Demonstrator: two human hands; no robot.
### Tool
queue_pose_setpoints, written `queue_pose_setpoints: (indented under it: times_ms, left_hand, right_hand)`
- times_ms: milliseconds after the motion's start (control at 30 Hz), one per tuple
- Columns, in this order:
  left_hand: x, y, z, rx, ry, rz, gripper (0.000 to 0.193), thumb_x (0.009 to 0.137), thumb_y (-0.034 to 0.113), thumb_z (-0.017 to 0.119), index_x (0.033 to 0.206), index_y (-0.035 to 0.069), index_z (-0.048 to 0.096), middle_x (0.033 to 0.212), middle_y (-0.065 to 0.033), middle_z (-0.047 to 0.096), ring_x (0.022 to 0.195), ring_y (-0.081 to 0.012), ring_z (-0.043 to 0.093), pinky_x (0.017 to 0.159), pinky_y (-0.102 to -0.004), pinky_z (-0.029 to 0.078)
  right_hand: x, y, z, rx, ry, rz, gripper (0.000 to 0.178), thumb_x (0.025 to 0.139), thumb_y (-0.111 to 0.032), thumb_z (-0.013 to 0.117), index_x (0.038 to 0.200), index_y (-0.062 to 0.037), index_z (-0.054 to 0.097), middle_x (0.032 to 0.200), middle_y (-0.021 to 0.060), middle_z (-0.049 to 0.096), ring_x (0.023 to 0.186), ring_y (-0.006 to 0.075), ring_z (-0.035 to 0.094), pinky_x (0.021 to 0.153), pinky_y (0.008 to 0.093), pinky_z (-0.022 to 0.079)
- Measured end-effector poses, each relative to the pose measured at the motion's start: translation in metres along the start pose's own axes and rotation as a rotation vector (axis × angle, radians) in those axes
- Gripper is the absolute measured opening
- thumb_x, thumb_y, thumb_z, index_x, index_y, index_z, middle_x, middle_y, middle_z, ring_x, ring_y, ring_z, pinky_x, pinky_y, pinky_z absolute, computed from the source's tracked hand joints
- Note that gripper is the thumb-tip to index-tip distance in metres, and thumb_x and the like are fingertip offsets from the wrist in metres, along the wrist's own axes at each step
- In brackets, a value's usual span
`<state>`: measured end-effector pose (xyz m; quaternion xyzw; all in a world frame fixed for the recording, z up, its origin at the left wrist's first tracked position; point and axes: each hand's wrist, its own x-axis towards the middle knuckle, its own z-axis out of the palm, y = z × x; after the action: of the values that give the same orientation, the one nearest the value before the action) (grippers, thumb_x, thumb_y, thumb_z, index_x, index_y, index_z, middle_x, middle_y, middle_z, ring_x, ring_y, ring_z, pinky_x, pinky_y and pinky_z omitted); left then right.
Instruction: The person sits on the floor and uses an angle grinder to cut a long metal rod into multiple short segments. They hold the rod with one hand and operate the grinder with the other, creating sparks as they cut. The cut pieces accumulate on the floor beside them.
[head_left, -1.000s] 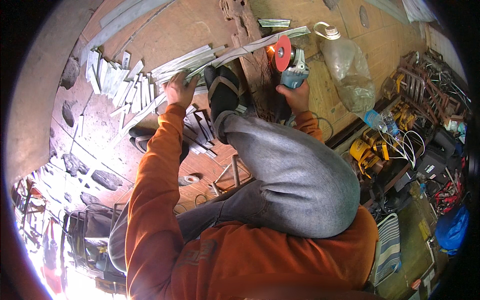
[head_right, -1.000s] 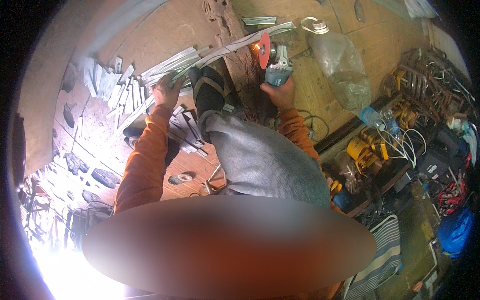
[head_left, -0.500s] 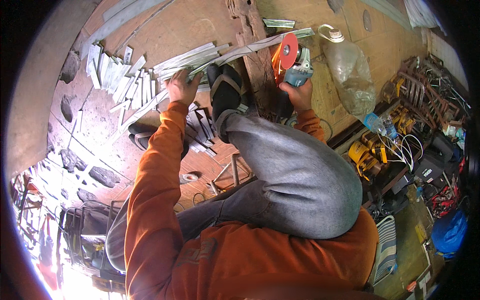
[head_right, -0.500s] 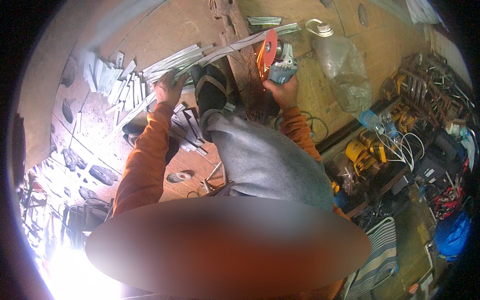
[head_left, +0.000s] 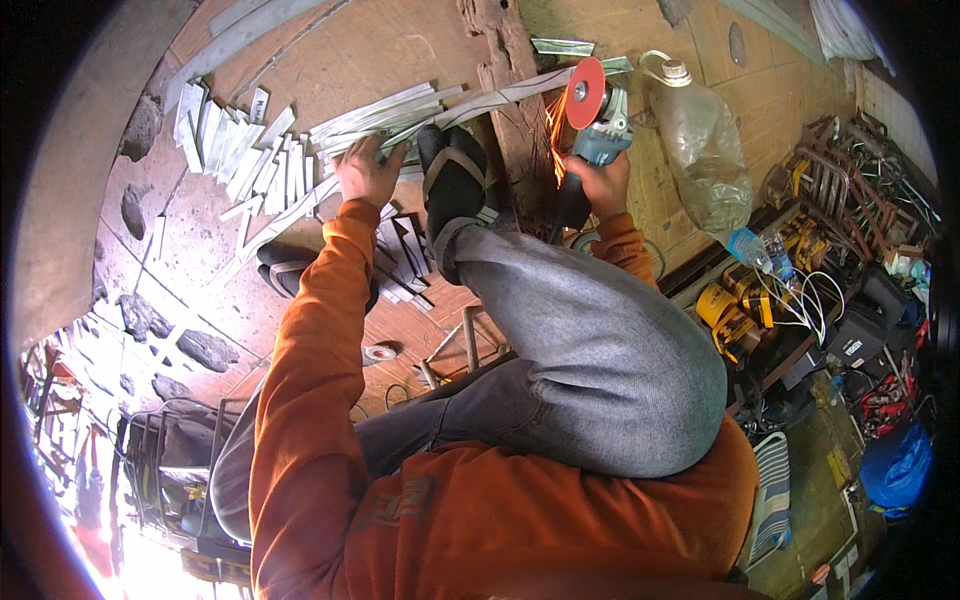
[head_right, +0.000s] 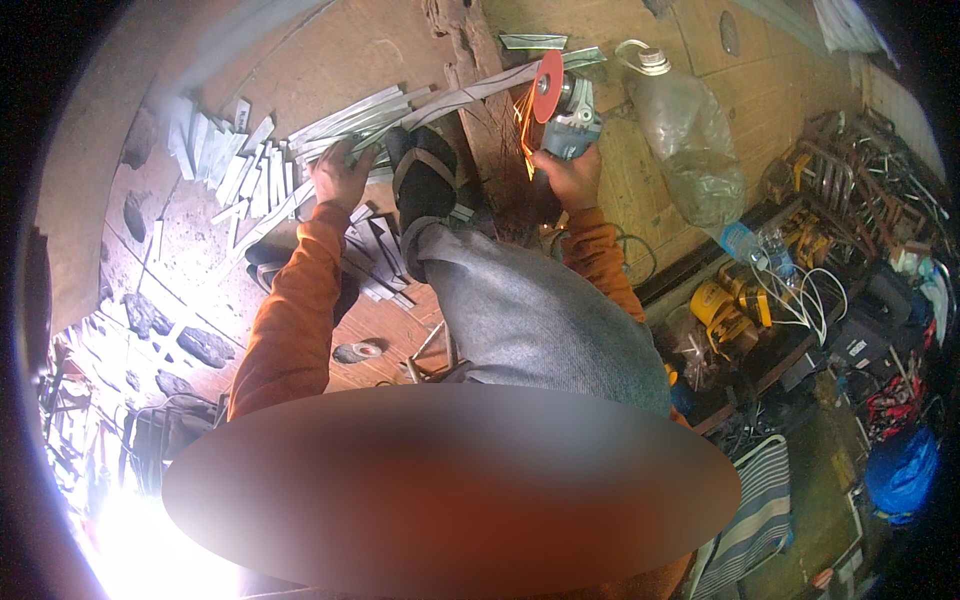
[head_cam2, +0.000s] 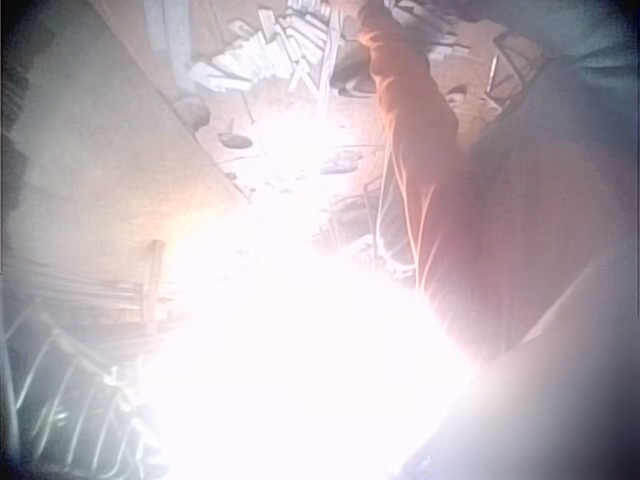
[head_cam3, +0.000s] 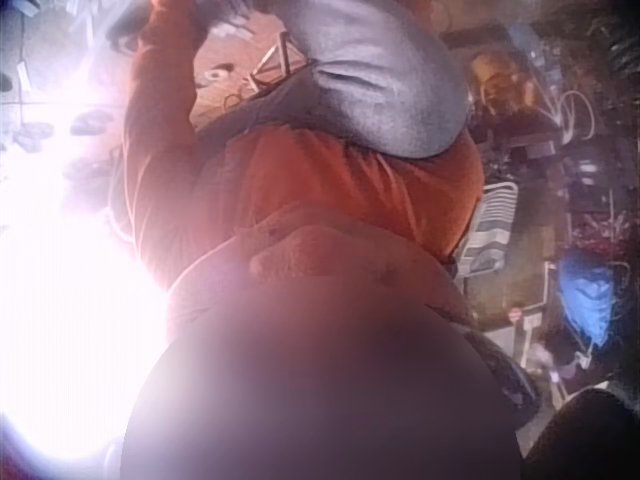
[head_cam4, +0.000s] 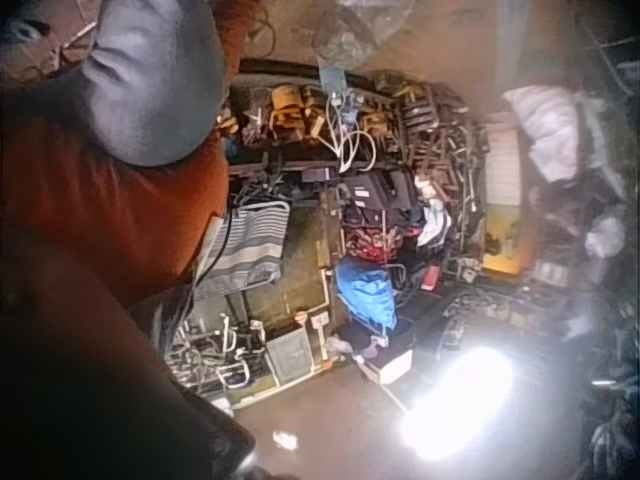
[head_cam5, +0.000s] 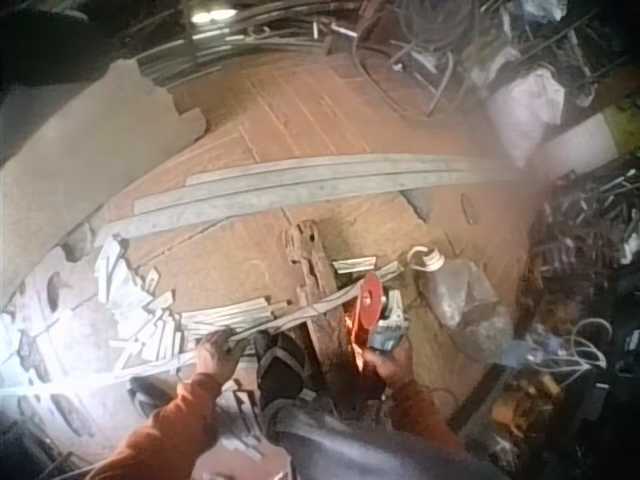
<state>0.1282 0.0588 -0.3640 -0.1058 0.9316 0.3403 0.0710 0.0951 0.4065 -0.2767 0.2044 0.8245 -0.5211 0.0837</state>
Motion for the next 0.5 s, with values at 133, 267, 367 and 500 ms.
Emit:
queue_pose_setpoints:
  times_ms: [133,267,367,500]
  left_hand:
    - [0.000,-0.001,0.000,0.015,-0.011,-0.007,0.039,0.079,0.043,0.073,0.098,0.010,0.071,0.099,-0.0054,0.071,0.095,-0.0250,0.066,0.090,-0.0450,0.039]
    - [-0.001,-0.001,0.000,0.003,-0.009,-0.012,0.039,0.079,0.043,0.073,0.099,0.010,0.071,0.100,-0.0056,0.071,0.096,-0.0253,0.066,0.091,-0.0451,0.039]
    - [-0.001,0.000,0.000,0.028,0.009,0.002,0.039,0.079,0.043,0.072,0.100,0.010,0.071,0.102,-0.0059,0.071,0.097,-0.0255,0.065,0.091,-0.0459,0.038]
    - [-0.001,0.001,-0.001,0.022,-0.001,-0.005,0.040,0.080,0.044,0.072,0.101,0.010,0.071,0.103,-0.0063,0.071,0.099,-0.0256,0.065,0.092,-0.0469,0.038]
  right_hand:
    - [0.003,-0.006,0.001,0.023,-0.031,0.003,0.037,0.064,-0.008,0.077,0.096,-0.0034,0.059,0.084,0.0017,0.063,0.076,0.0155,0.060,0.070,0.0316,0.049]
    - [0.005,-0.013,-0.001,-0.019,-0.047,-0.005,0.035,0.064,-0.008,0.076,0.094,-0.0039,0.059,0.085,0.0015,0.063,0.076,0.0153,0.060,0.071,0.0318,0.049]
    - [0.006,-0.016,0.000,-0.020,-0.073,-0.039,0.035,0.064,-0.007,0.076,0.094,-0.0044,0.058,0.086,0.0014,0.062,0.076,0.0154,0.059,0.071,0.0318,0.048]
    - [0.010,-0.015,0.001,-0.009,-0.052,-0.034,0.035,0.064,-0.006,0.076,0.094,-0.0044,0.058,0.086,0.0013,0.062,0.076,0.0151,0.059,0.071,0.0315,0.048]
